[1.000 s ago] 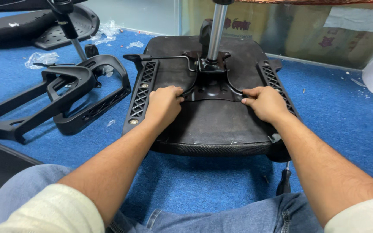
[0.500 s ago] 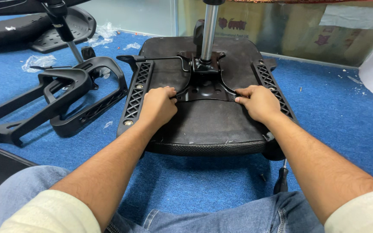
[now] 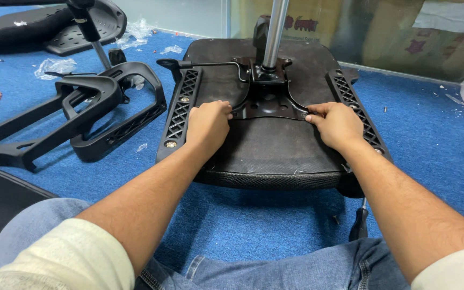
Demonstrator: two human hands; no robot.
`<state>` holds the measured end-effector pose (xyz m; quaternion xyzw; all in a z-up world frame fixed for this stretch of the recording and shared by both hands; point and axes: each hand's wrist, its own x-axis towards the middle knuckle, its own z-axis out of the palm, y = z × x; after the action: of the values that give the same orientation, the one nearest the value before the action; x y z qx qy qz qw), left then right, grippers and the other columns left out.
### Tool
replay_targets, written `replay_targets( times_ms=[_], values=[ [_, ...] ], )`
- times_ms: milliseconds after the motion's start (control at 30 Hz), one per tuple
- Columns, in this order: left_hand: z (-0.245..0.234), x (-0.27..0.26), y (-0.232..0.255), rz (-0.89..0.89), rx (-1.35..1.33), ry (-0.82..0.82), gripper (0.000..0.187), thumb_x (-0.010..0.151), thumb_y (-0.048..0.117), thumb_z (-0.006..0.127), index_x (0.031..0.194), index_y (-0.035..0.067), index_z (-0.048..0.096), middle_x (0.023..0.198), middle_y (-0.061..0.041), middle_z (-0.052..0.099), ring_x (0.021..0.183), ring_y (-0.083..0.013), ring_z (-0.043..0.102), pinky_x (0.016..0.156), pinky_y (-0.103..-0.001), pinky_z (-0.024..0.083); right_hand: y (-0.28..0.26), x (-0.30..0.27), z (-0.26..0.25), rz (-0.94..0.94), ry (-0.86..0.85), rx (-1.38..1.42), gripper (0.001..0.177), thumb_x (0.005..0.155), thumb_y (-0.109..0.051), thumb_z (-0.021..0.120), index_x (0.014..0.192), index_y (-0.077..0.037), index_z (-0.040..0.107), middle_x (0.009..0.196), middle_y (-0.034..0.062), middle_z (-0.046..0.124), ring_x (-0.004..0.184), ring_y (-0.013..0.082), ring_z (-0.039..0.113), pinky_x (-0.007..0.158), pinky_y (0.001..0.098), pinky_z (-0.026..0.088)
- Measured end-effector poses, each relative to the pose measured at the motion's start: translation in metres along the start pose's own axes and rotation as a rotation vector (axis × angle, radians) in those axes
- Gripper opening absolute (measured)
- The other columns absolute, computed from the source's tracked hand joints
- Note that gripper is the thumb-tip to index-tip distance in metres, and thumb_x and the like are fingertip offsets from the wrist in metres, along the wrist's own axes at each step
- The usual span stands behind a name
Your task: The person attaches a black plastic frame to the underside of an office chair seat using a screwdriver and screws. They then place the chair base with gas lift onto the seat and secure it with additional screws.
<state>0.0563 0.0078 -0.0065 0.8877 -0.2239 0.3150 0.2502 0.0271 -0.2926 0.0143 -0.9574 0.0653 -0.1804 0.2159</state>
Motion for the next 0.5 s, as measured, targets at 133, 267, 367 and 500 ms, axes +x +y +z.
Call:
replay_targets(
  times_ms=[133,267,367,500],
  values=[
    [0.0013,-0.0005,-0.0022,0.012,-0.044,0.046,0.016,0.086,0.004,0.060,0.089,0.008,0.076,0.089,-0.013,0.075,0.088,-0.0331,0.072,0.078,-0.047,0.052,-0.0015,0.0000,-0.0010,-0.001,-0.022,0.000,0.034,0.090,-0.039,0.074,0.122,-0.027,0.077,0.106,0.0066,0.077,0.100,0.0262,0.072,0.086,0.0398,0.053],
    [0.0020,-0.0016,-0.0032,0.023,-0.079,0.058,0.018,0.086,0.001,0.059,0.091,0.008,0.075,0.089,-0.011,0.075,0.086,-0.0295,0.073,0.077,-0.046,0.052,-0.0007,0.0008,-0.0052,-0.012,-0.061,0.002,0.035,0.090,-0.036,0.075,0.123,-0.026,0.076,0.107,0.0095,0.077,0.100,0.0269,0.072,0.089,0.0395,0.053],
    [-0.0009,-0.0009,-0.0031,0.033,0.028,0.018,0.013,0.086,0.004,0.062,0.087,0.008,0.075,0.087,-0.011,0.075,0.085,-0.0327,0.071,0.075,-0.048,0.052,0.0003,0.0044,-0.0086,-0.042,-0.134,0.084,0.037,0.089,-0.027,0.075,0.126,-0.021,0.074,0.108,0.0111,0.077,0.099,0.0252,0.073,0.091,0.0376,0.053],
    [-0.0043,0.0006,0.0007,0.069,0.044,-0.002,0.007,0.083,0.007,0.065,0.083,0.006,0.072,0.084,-0.011,0.074,0.084,-0.0339,0.070,0.072,-0.049,0.051,0.0063,0.0057,-0.0072,-0.005,-0.131,0.197,0.036,0.087,-0.020,0.077,0.122,-0.016,0.076,0.110,0.0115,0.078,0.102,0.0220,0.074,0.094,0.0344,0.053]
  ],
)
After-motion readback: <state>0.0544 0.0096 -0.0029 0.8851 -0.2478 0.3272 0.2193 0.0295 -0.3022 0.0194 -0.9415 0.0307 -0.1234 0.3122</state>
